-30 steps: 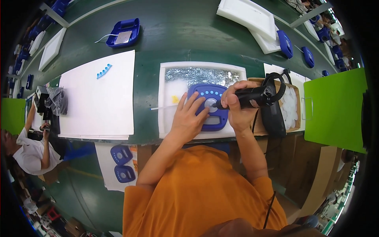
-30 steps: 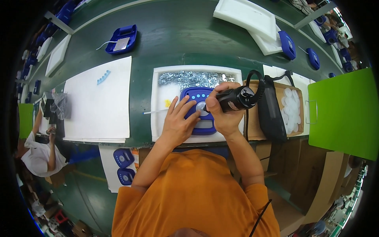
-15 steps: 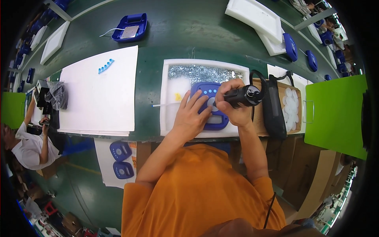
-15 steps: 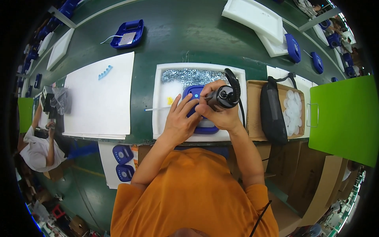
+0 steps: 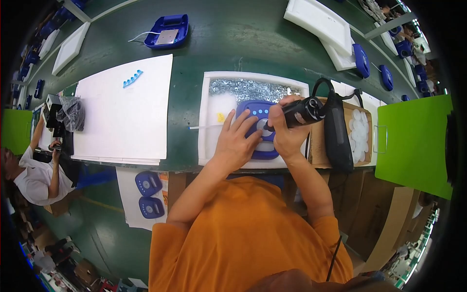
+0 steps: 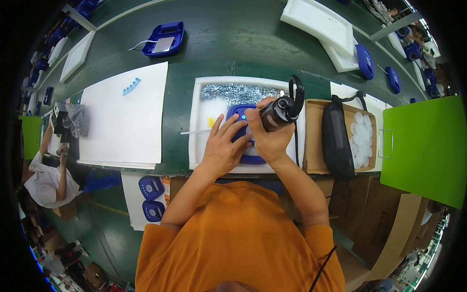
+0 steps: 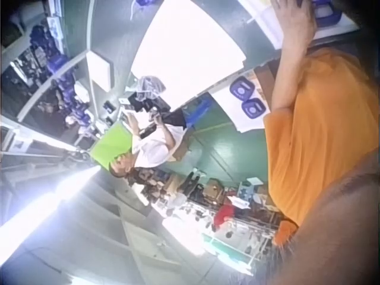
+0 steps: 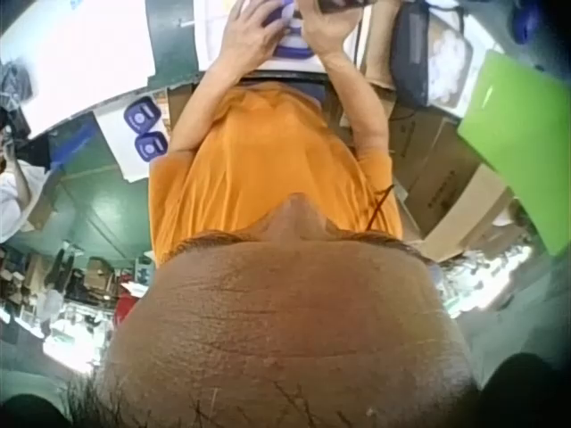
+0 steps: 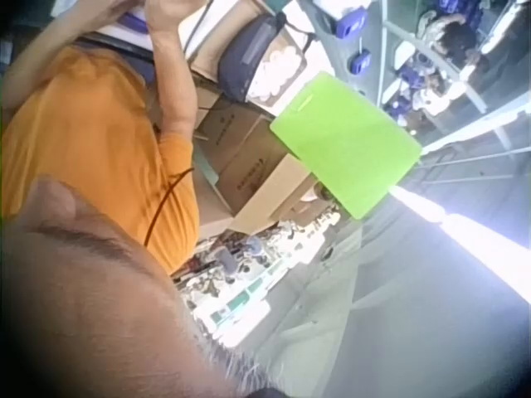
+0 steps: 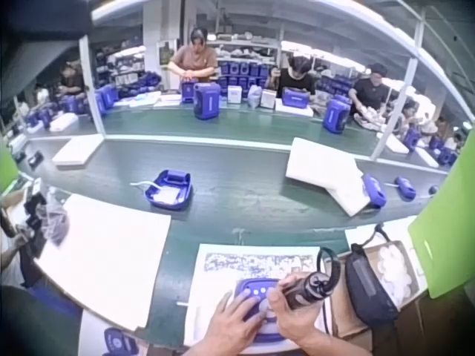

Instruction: The person assembles electronic components into a blue plastic housing using an electric screwdriver to secure small screws from a plastic tray.

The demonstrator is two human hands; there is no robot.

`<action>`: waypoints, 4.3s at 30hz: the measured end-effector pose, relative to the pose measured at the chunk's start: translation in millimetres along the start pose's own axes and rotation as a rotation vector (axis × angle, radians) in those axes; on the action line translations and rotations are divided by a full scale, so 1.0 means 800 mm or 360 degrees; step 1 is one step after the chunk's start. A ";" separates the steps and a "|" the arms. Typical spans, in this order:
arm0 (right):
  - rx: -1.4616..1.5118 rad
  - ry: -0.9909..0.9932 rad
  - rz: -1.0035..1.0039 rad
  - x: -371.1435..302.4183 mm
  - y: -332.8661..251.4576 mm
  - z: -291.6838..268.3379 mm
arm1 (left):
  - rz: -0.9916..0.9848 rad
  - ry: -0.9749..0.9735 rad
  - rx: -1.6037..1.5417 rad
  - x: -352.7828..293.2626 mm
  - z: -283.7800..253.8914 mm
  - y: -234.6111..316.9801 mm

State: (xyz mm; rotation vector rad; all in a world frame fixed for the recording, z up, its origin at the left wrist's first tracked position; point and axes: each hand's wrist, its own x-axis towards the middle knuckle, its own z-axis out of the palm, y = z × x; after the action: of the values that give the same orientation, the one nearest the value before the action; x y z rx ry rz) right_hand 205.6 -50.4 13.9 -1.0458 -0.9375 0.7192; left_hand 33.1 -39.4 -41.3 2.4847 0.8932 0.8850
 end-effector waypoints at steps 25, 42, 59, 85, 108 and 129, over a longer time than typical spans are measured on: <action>0.0117 -0.0300 -0.0064 0.007 0.003 -0.037 | -0.0012 -0.0007 0.0009 0.002 0.001 0.001; 0.0169 -0.0332 -0.0016 0.005 0.012 -0.029 | -0.0009 0.0007 -0.0021 0.003 0.002 0.001; 0.0096 -0.0380 0.0097 0.013 0.007 -0.026 | -0.0006 0.0023 -0.0009 0.001 0.003 0.000; 0.0496 -0.0097 -0.0176 0.029 -0.069 -0.079 | -0.0005 -0.0086 0.0054 0.007 -0.006 0.005; 0.0709 0.0335 0.0383 0.022 -0.071 -0.198 | -0.0033 -0.0098 -0.0004 0.009 -0.009 0.009; 0.0102 -0.0218 -0.0015 0.003 -0.013 -0.021 | 0.0004 0.0016 -0.0014 0.001 0.002 0.001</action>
State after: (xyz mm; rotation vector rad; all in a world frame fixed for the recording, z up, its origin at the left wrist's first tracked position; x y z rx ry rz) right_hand 222.4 -58.5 21.2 -0.9443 -1.0298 0.8161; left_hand 34.9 -39.4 -41.5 2.4767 0.8880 0.9011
